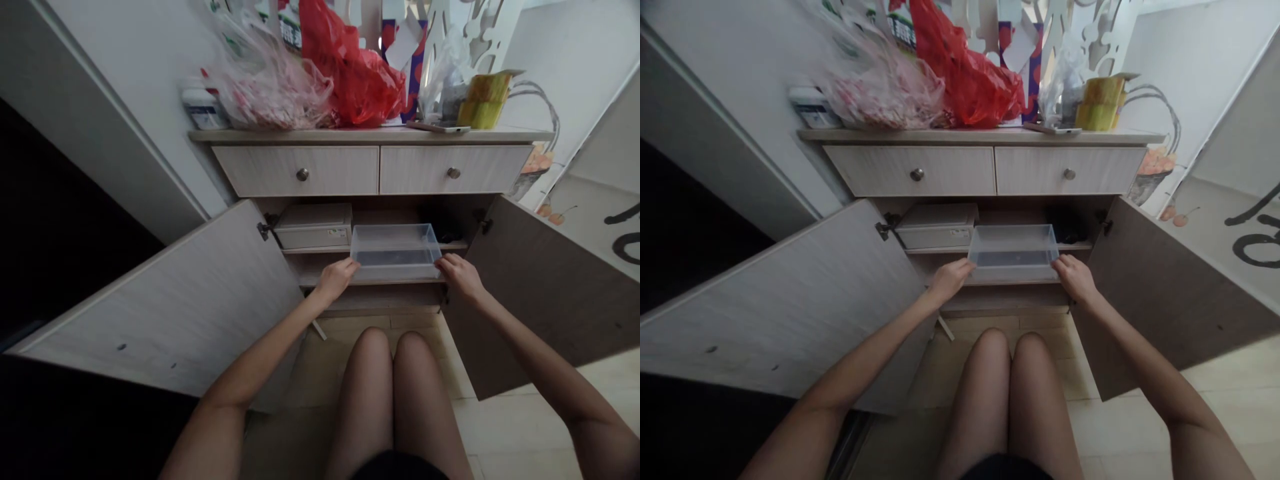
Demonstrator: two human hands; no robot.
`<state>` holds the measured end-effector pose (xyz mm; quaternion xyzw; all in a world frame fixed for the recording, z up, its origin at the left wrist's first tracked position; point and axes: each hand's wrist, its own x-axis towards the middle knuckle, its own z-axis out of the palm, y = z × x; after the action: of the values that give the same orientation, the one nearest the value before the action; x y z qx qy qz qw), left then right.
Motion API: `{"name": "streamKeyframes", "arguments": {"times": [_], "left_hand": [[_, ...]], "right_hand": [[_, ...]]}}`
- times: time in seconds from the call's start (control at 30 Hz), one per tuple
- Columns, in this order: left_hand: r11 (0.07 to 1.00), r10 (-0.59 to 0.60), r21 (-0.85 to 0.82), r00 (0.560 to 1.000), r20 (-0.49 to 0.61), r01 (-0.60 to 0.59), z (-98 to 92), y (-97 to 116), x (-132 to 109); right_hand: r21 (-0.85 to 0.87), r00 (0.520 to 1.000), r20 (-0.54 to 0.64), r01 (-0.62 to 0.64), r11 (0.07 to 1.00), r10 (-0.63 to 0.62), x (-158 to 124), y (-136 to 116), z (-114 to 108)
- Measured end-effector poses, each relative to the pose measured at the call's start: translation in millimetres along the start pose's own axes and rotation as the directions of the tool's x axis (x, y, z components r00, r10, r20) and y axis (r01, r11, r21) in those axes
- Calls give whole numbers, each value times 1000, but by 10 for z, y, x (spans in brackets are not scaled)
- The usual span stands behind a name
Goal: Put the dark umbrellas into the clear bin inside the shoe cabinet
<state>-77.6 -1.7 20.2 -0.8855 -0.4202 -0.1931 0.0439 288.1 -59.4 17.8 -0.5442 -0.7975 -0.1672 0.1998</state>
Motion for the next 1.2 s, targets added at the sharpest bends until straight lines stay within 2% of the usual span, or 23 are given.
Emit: {"name": "streamKeyframes", "arguments": {"times": [0.17, 0.37, 0.5, 0.6, 0.67, 0.7, 0.73, 0.77, 0.8, 0.87, 0.9, 0.97, 1.03, 1.13, 1.2], "left_hand": [[995, 93, -41, 996, -15, -93, 105, 227, -750], [996, 74, -55, 997, 38, -72, 340, 415, -1331], [987, 22, -157, 999, 48, -14, 429, 455, -1530], [974, -17, -225, 997, 77, 33, 435, 510, -1561], [952, -125, -274, 991, 48, 134, 471, 570, -1530], [927, -223, -309, 975, 9, 214, 512, 603, -1502], [880, -345, -357, 938, -32, 312, 570, 633, -1469], [805, -477, -425, 877, -49, 414, 640, 657, -1433], [696, -597, -510, 802, -20, 505, 719, 675, -1397], [418, -724, -672, 671, 160, 611, 873, 685, -1334], [286, -721, -728, 640, 265, 623, 937, 680, -1311], [116, -661, -797, 645, 383, 592, 1025, 658, -1282], [62, -625, -839, 676, 390, 541, 1062, 638, -1266], [21, -603, -855, 689, 402, 518, 1067, 636, -1247], [-10, -595, -854, 684, 423, 519, 1063, 652, -1236]], "right_hand": [[95, 998, 41, 34, 995, -38, -671, -341, -115], [128, 996, 80, 29, 991, -39, -1153, -664, -45], [150, 993, 93, 60, 987, -75, -1300, -755, 37], [180, 989, 110, 78, 980, -99, -1333, -753, 67], [197, 987, 117, 88, 976, -113, -1330, -742, 76], [202, 986, 119, 93, 975, -119, -1326, -739, 80], [201, 985, 120, 97, 975, -123, -1321, -740, 82], [197, 984, 123, 100, 975, -126, -1318, -743, 84], [190, 983, 129, 105, 976, -131, -1317, -748, 86], [168, 978, 155, 116, 979, -142, -1319, -754, 88], [157, 973, 179, 118, 980, -146, -1319, -747, 88], [160, 961, 237, 109, 981, -146, -1288, -697, 88], [231, 960, 253, 61, 971, -120, -1171, -584, 95], [391, 993, 114, -67, 918, 23, -742, -306, 154], [407, 981, -14, -171, 897, 194, -298, -91, 243]]}}
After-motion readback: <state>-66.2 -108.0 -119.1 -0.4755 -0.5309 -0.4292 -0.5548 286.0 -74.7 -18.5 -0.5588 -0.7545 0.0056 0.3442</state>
